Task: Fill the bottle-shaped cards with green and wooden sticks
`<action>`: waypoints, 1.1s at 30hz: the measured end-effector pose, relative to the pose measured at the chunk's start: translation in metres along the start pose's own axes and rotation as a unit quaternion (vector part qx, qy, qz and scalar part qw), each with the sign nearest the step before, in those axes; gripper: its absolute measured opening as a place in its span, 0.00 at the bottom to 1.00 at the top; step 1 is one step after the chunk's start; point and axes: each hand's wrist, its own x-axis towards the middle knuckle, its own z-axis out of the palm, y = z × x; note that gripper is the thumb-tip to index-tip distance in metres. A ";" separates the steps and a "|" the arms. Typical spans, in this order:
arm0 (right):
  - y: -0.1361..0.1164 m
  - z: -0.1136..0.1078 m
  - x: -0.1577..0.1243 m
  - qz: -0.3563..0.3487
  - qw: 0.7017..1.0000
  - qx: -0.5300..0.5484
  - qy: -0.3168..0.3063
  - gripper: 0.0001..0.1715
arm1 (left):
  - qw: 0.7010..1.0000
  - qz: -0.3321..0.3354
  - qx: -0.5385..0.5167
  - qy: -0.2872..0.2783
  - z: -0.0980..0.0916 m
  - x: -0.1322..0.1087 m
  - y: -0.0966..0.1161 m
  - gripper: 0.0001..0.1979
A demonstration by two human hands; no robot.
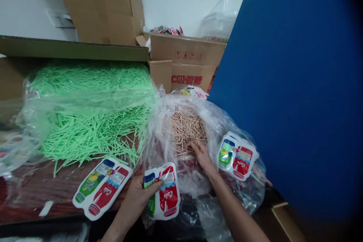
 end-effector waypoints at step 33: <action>-0.115 0.049 -0.053 0.173 0.897 0.406 -0.015 0.12 | 0.978 0.047 -0.059 -0.192 0.017 0.008 0.015 0.10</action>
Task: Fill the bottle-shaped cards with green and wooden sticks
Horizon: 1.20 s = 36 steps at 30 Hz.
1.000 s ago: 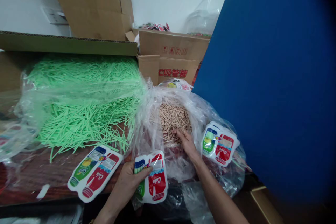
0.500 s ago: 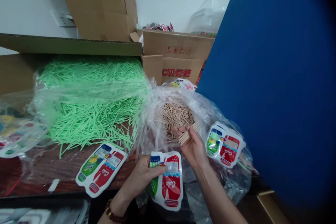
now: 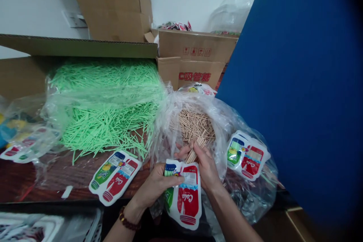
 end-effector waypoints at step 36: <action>-0.011 -0.010 0.014 0.021 0.983 -0.096 -0.158 0.09 | 0.994 0.037 0.103 0.024 -0.010 0.015 0.024 0.09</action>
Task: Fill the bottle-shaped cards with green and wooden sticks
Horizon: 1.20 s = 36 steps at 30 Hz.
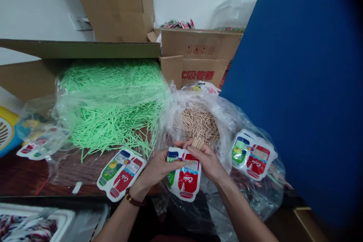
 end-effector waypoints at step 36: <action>0.032 -0.008 0.002 0.025 0.997 -0.061 0.047 0.18 | 0.990 -0.017 -0.090 0.106 -0.017 0.011 -0.002 0.15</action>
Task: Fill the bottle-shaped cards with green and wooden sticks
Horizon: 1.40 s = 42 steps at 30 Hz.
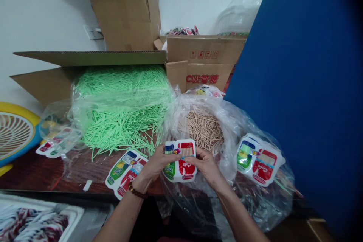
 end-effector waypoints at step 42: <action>-0.035 -0.044 -0.040 -0.108 0.980 -0.075 0.152 0.11 | 0.986 0.088 0.119 -0.075 0.055 0.001 -0.008 0.15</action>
